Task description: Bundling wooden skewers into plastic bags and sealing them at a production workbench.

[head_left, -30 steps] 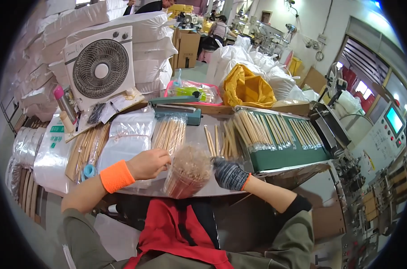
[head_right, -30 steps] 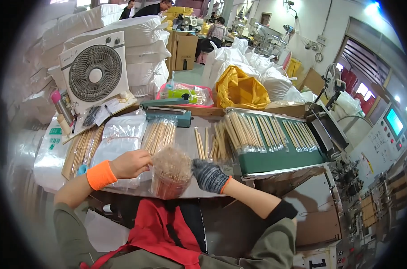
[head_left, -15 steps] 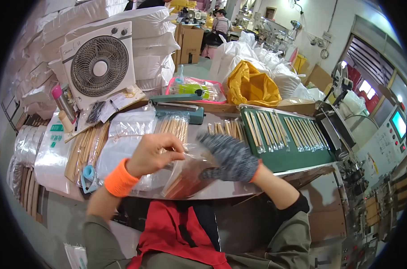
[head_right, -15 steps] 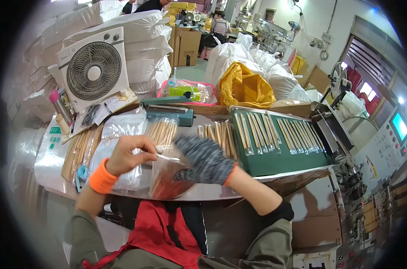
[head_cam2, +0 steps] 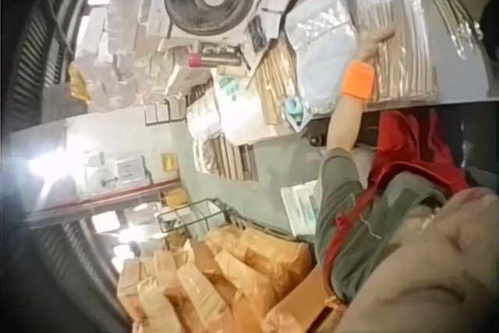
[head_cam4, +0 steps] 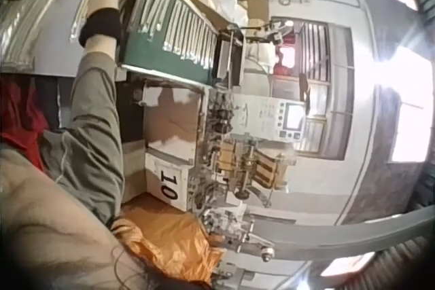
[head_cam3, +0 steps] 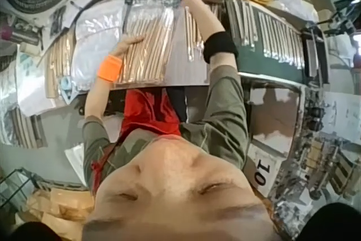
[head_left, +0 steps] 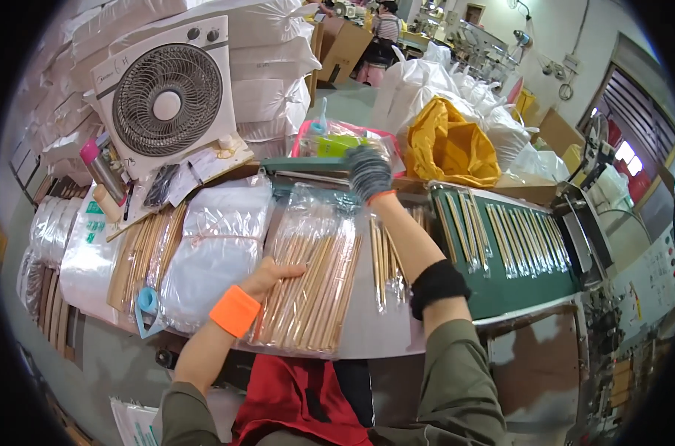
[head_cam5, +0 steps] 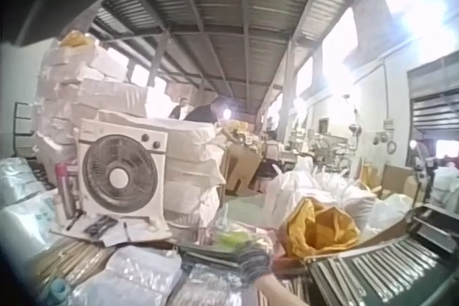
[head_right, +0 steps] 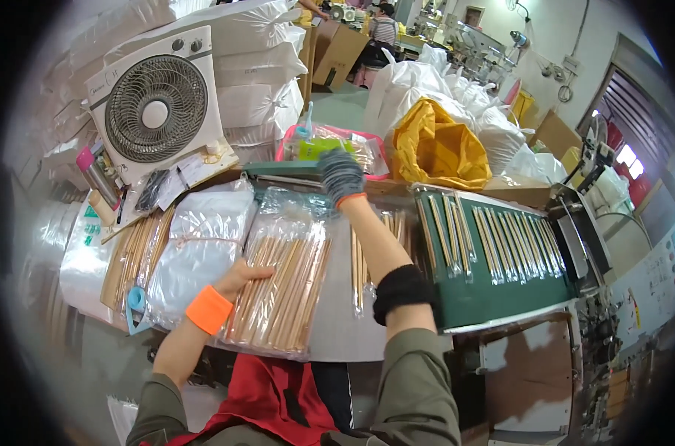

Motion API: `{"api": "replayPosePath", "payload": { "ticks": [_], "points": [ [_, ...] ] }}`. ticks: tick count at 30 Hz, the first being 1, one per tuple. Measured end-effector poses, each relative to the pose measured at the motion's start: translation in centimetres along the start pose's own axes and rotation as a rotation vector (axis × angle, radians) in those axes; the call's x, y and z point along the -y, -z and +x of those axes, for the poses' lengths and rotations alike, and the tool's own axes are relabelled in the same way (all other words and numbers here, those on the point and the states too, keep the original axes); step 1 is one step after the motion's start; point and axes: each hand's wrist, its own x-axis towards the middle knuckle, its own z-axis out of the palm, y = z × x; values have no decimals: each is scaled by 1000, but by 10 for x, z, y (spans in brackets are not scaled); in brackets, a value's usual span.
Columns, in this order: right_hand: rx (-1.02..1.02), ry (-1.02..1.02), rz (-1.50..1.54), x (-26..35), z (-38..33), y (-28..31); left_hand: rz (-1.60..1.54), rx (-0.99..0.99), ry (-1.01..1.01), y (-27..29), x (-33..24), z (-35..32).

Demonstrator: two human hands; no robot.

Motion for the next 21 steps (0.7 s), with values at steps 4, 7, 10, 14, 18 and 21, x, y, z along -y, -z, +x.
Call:
{"api": "replayPosePath", "payload": {
  "ticks": [4, 7, 10, 14, 18, 21],
  "points": [
    [150, -490, 574, -35, 31, -41, -214, 110, 255, 25, -21, 60],
    [73, -427, 748, 14, 65, -13, -332, -3, 321, 76, -21, 113],
    [82, -328, 518, 20, 51, -16, -396, -62, 375, 100, -31, 135],
    [41, -469, 702, -44, -36, -127, -37, -102, 204, 63, -42, 154],
    [-94, -428, 800, -12, -36, -132, 549, -390, -179, 86, -7, 103],
    [11, -533, 643, 8, -37, -107, 949, -550, -481, 62, 8, 23]
  ]
}}
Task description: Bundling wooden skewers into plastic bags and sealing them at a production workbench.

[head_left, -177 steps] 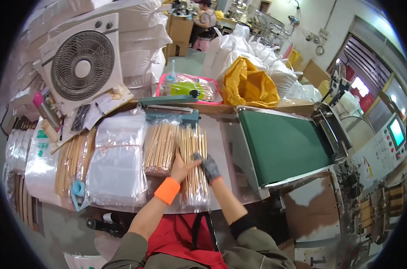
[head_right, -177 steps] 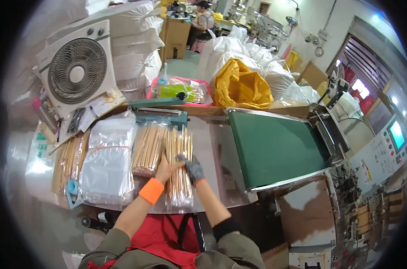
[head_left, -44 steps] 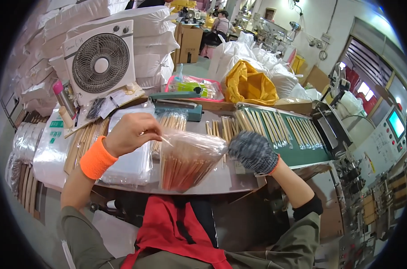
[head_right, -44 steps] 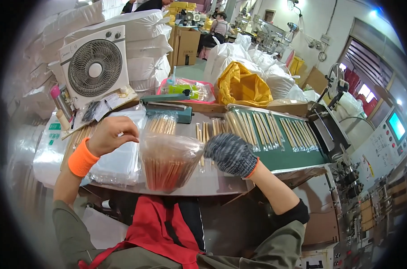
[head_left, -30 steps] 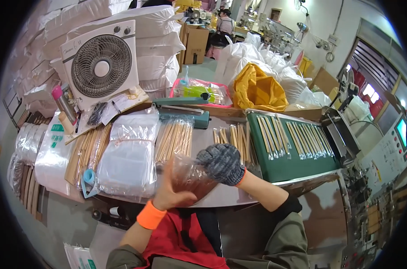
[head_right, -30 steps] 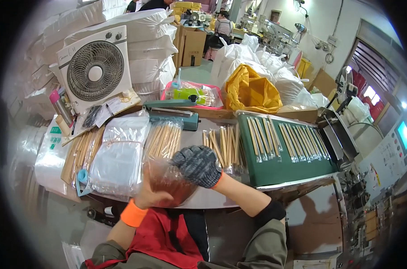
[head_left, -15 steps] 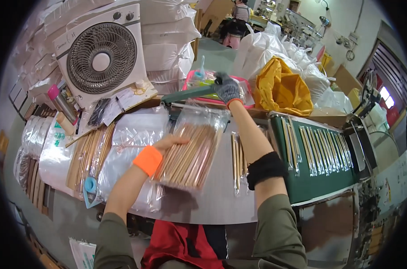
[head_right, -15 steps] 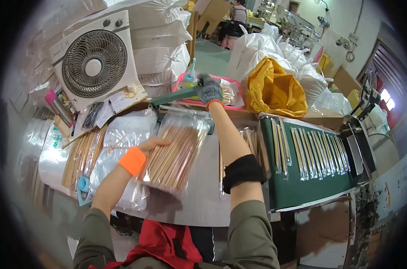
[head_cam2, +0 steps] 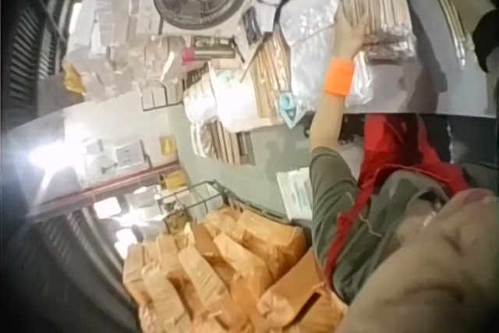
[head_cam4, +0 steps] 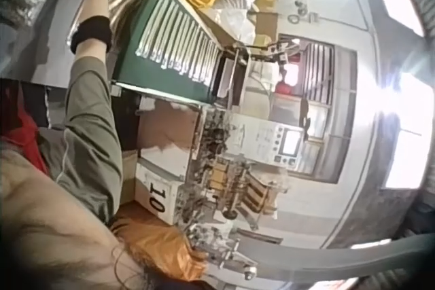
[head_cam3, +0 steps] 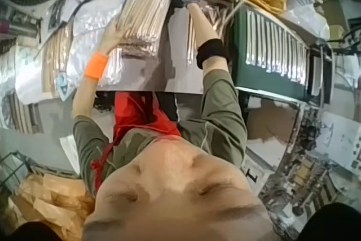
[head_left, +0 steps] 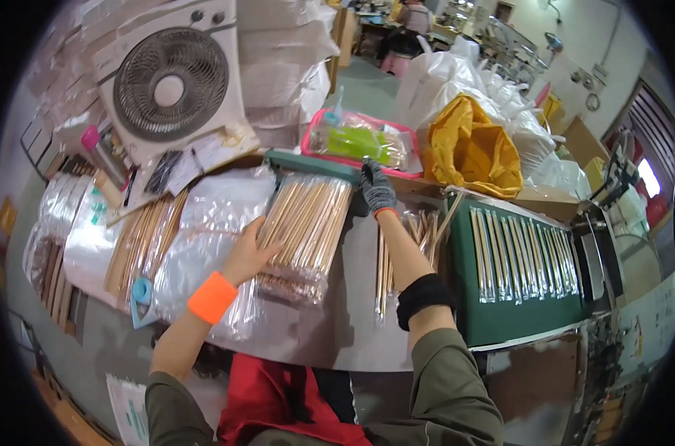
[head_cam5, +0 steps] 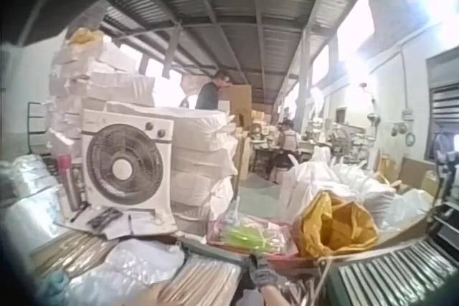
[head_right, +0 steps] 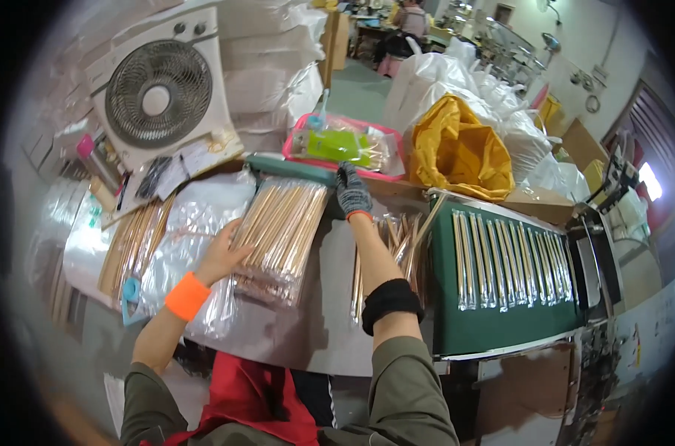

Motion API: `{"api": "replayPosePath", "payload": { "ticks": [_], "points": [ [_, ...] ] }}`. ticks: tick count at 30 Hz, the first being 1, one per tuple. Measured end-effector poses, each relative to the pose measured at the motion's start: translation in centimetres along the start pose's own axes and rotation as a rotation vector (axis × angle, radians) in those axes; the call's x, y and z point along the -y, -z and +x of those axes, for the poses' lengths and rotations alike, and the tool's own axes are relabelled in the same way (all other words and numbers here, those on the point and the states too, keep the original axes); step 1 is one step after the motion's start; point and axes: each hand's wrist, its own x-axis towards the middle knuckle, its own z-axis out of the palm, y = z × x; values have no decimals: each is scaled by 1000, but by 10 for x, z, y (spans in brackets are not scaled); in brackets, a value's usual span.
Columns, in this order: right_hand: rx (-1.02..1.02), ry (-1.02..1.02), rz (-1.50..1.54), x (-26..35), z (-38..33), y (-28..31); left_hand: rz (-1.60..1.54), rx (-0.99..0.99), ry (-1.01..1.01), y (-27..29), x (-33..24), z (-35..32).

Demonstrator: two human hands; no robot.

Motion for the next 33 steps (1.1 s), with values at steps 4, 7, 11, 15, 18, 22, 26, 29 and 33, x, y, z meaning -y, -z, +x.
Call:
{"api": "replayPosePath", "payload": {
  "ticks": [4, 7, 11, 15, 18, 22, 26, 29, 33],
  "points": [
    [114, 15, 88, -18, 1, 13, -1, 377, 132, 88, -95, -120],
    [169, 94, -40, -29, 11, 14, 167, 416, 135, 144, -122, -228],
    [296, 155, -105, -66, 31, 36, 545, 302, 440, 192, -154, -362],
    [633, -1004, 1152, 81, -91, 14, 721, 206, 648, 189, -170, -415],
    [861, -1054, 1316, 75, -111, 0, 812, 120, 552, 197, -152, -413],
    [590, -1016, 1313, 39, -119, 0, 881, 36, 229, 193, -119, -390],
    [575, -861, 1012, 86, -120, 6, 982, 66, 158, 191, -71, -358],
    [583, -760, 1061, 78, -118, 0, 961, 392, 359, 192, -53, -320],
    [442, -345, 1079, 157, -165, 36, 5, 603, 801, 183, -49, -333]
  ]
}}
